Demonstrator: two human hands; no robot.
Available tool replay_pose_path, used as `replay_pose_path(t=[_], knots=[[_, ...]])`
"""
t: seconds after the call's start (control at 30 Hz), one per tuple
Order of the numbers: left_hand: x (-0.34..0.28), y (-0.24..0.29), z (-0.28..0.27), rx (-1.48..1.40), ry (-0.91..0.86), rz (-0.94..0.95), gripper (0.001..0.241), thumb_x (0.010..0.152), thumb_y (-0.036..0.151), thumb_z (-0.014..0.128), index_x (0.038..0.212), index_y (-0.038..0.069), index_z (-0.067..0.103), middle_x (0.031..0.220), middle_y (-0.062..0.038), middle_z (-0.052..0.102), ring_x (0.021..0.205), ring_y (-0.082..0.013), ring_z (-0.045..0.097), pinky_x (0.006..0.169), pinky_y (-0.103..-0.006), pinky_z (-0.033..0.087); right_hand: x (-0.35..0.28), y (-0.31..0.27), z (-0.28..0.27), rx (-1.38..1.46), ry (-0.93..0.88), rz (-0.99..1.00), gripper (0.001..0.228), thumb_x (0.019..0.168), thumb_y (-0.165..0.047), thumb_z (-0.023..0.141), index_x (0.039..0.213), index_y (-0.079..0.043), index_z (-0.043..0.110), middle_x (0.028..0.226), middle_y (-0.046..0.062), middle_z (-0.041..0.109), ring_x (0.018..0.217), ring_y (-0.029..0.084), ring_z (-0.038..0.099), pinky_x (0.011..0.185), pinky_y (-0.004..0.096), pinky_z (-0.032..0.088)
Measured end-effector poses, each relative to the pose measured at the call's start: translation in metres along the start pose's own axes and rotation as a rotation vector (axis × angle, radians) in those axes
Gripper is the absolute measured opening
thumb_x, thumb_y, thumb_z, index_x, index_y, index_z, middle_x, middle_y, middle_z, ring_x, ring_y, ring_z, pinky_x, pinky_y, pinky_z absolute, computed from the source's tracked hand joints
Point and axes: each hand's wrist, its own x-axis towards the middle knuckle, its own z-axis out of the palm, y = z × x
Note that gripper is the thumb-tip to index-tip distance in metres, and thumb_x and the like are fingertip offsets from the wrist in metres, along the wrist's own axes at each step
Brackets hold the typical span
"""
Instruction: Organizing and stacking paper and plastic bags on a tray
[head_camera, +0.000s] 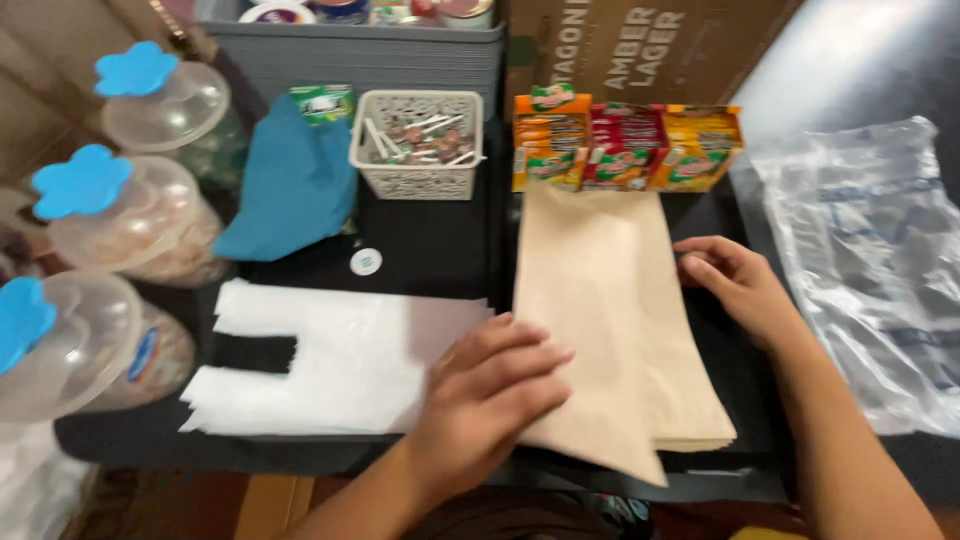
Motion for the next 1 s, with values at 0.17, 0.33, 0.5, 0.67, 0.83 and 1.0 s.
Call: replay_pose_path(t=[0.17,0.33,0.5,0.67,0.83,1.0], knots=[[-0.052,-0.012,-0.06,0.038,0.008,-0.037,0.023,0.084,-0.008,0.051,0.097,0.002,0.067,0.107,-0.012,0.065,0.106,-0.0307,0.063,0.095,-0.0385,0.054,-0.005,-0.017,0.005,-0.021,0.007,0.078,0.027,0.093,-0.014,0.054,0.116,-0.001,0.061,0.096,0.007,0.065,0.086,0.013,0.059,0.083,0.023,0.046],[-0.097,-0.035,-0.085,-0.081,0.079,-0.379,0.061,0.054,-0.023,0.031,0.094,0.003,0.069,0.103,-0.013,0.067,0.113,-0.0332,0.061,0.104,-0.0433,0.049,-0.006,-0.019,0.007,-0.065,0.009,0.109,0.027,0.092,-0.012,0.056,0.116,-0.002,0.062,0.096,0.006,0.065,0.087,0.011,0.057,0.082,0.023,0.043],[-0.121,-0.059,-0.089,-0.002,-0.337,-0.608,0.066,0.051,-0.026,0.032,0.094,0.009,0.068,0.122,-0.007,0.061,0.136,-0.0279,0.039,0.11,-0.0371,0.031,-0.003,-0.002,0.002,-0.101,-0.058,-0.009,0.028,0.09,-0.012,0.058,0.116,-0.001,0.06,0.095,0.005,0.066,0.088,0.008,0.056,0.083,0.021,0.043],[-0.11,-0.065,-0.1,-0.069,-0.585,-0.773,0.052,0.054,-0.019,0.038,0.087,0.014,0.061,0.134,-0.003,0.056,0.139,-0.0211,0.035,0.112,-0.0412,0.016,-0.006,-0.012,0.006,-0.085,-0.037,-0.009,0.026,0.09,-0.01,0.059,0.114,-0.001,0.061,0.094,0.004,0.065,0.086,0.007,0.057,0.082,0.02,0.044],[-0.104,-0.062,-0.104,-0.182,-0.677,-0.959,0.045,0.063,-0.018,0.034,0.08,0.016,0.058,0.141,0.002,0.051,0.147,-0.0162,0.026,0.1,-0.0323,0.034,-0.033,-0.062,0.012,-0.471,0.191,-0.353,0.018,0.09,-0.006,0.064,0.108,-0.004,0.065,0.098,0.007,0.061,0.084,0.014,0.055,0.075,0.024,0.042],[-0.106,-0.059,-0.109,-0.04,-0.611,-0.732,0.054,0.055,-0.008,0.046,0.101,0.019,0.059,0.157,-0.008,0.019,0.147,-0.0317,-0.002,0.113,-0.0473,0.0,-0.087,-0.129,0.039,-0.508,-0.488,-0.488,0.064,0.07,-0.033,0.076,0.125,-0.01,0.054,0.143,0.014,0.044,0.138,0.031,0.034,0.112,0.046,0.025]])
